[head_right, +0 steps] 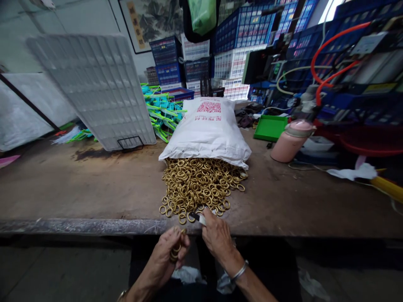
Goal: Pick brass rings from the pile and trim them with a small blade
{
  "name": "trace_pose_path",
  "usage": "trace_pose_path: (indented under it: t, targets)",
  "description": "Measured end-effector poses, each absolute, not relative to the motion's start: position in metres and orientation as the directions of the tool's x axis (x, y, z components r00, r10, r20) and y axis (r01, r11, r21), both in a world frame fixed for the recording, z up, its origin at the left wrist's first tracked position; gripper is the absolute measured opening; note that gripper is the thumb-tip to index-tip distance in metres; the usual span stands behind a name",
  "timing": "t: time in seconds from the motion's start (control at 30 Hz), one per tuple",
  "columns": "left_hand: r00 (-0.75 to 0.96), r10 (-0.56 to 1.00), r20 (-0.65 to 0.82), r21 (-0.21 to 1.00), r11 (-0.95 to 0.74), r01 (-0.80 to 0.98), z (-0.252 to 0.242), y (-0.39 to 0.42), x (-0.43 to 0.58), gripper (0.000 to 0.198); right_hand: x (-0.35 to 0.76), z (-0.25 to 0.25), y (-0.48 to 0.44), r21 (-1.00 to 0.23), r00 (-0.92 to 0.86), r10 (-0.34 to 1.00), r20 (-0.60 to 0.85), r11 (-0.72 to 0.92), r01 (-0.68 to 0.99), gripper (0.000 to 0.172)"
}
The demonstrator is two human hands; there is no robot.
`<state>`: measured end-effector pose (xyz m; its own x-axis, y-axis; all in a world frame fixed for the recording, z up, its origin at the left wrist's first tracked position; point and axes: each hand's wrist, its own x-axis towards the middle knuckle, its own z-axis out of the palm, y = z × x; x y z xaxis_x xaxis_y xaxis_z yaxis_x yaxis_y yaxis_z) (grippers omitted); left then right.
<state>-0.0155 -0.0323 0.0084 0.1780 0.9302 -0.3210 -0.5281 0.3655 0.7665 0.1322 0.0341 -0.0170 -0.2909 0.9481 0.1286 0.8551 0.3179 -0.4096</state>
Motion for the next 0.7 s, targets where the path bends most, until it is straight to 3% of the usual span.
trace_pose_path:
  t: [0.1,0.27,0.4,0.7]
  targets:
    - [0.143,0.919,-0.367,0.724,0.379,-0.577,0.001,-0.031,-0.023,0.025,0.12,-0.016,0.03,-0.433,-0.314,0.939,0.141,0.344,0.833,0.018]
    - [0.137,0.901,-0.411,0.62,0.387,-0.683,0.005,-0.029,-0.034,0.016,0.105,-0.014,0.027,-0.321,-0.327,0.94,0.1,0.342,0.883,0.024]
    - [0.172,0.874,-0.453,0.524,0.418,-0.742,0.003,-0.027,-0.037,0.016,0.103,-0.013,0.028,-0.312,-0.307,0.948,0.082,0.317,0.896,0.019]
    - [0.122,0.866,-0.484,0.533,0.402,-0.744,-0.009,-0.023,-0.035,0.021,0.105,-0.01,0.03,-0.356,-0.281,0.951,0.132,0.31,0.882,0.015]
